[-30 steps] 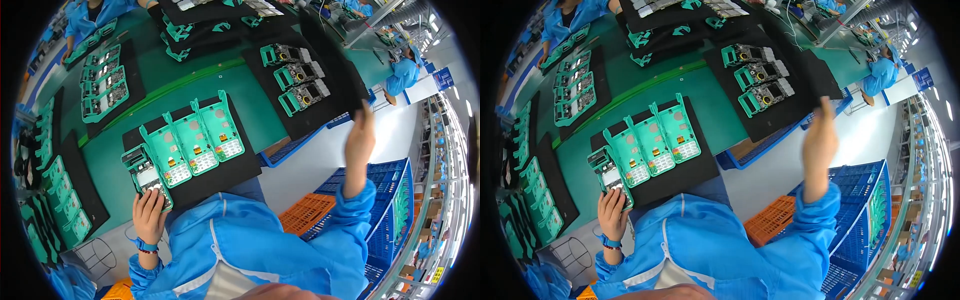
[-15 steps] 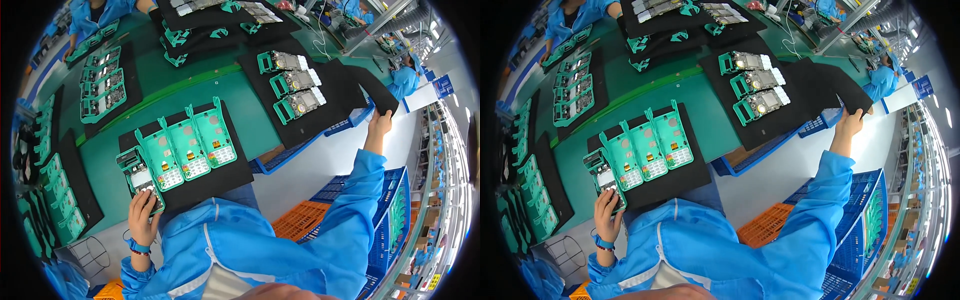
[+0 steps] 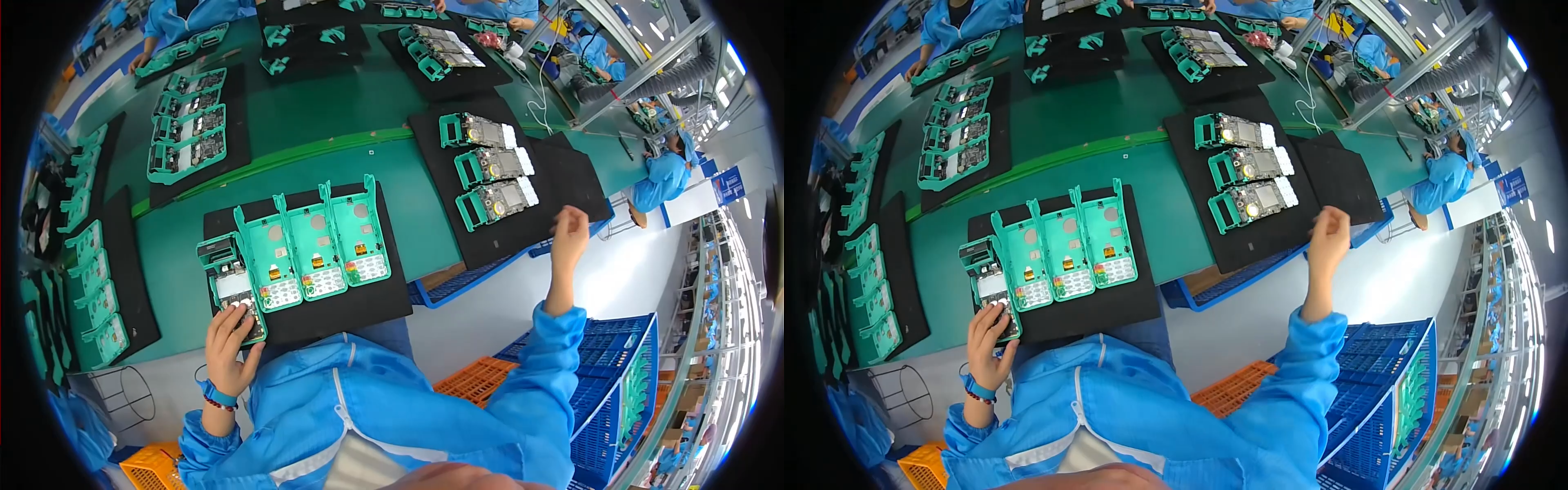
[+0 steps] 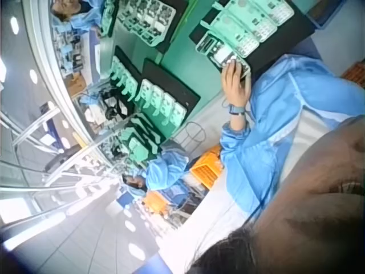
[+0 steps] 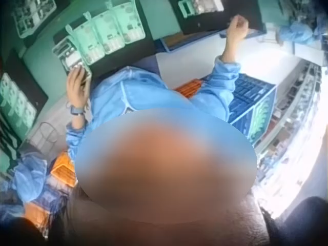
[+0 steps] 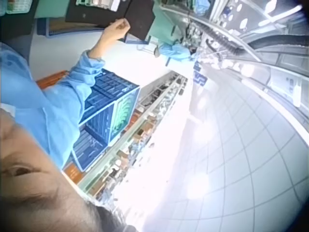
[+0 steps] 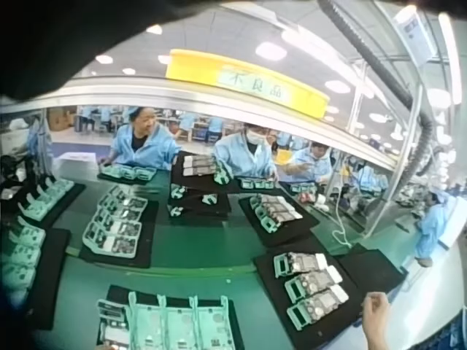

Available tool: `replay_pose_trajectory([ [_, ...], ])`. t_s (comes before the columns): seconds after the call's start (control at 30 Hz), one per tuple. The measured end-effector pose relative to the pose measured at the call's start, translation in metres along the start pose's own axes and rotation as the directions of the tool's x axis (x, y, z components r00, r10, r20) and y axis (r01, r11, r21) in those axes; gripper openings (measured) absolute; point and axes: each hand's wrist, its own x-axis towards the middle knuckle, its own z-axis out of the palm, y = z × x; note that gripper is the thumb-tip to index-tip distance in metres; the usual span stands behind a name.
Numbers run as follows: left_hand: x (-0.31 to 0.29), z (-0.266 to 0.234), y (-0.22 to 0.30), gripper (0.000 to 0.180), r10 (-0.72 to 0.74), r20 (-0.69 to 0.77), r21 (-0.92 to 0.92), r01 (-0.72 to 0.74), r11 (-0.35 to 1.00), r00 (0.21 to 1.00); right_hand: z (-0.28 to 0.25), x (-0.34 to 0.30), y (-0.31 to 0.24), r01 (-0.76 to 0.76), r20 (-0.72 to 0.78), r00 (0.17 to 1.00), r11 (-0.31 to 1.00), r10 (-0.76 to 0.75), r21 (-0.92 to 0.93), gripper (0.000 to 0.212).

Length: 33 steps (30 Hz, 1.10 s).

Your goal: The person assembles handheld electronic terminals by inserting circuit boards into green plastic casings by hand.

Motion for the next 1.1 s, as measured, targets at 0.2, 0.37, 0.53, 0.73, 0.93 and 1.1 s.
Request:
replay_pose_trajectory([
  [0.2, 0.019, -0.002, 0.011, 0.031, 0.056, -0.055, 0.16, -0.046, 0.986, 0.997, 0.025, -0.03, -0.029, -0.62, 0.613, 0.717, 0.707, 0.333, 0.341, 0.04],
  [0.37, 0.038, -0.006, 0.044, 0.022, 0.062, -0.192, -0.12, -0.086, 0.989, 0.98, 0.058, -0.037, -0.034, -0.754, 0.644, 0.657, 0.326, 0.392, 0.57, 0.023],
  [0.53, 0.042, -0.001, 0.076, 0.027, -0.03, 0.417, -0.759, 0.366, 0.539, 0.908, 0.053, -0.126, -0.131, -0.304, 0.359, 0.93, 0.718, 0.08, 0.626, 0.019],
  [0.73, 0.072, 0.027, 0.084, 0.081, 0.149, 0.727, -0.502, 0.668, -0.55, 0.67, 0.069, -0.216, -0.181, 0.586, 0.208, 0.618, 0.621, -0.758, 0.521, 0.029],
  [0.93, 0.066, 0.029, 0.071, 0.052, -0.05, 0.582, -0.674, 0.447, -0.588, 0.811, 0.076, -0.227, -0.209, 0.647, 0.324, 0.417, 0.528, -0.849, 0.55, 0.039],
  [1.1, 0.049, 0.015, 0.066, 0.058, -0.128, 0.405, -0.906, 0.416, 0.082, 0.905, 0.068, -0.223, -0.222, 0.349, 0.258, 0.735, 0.676, -0.627, 0.649, 0.042],
])
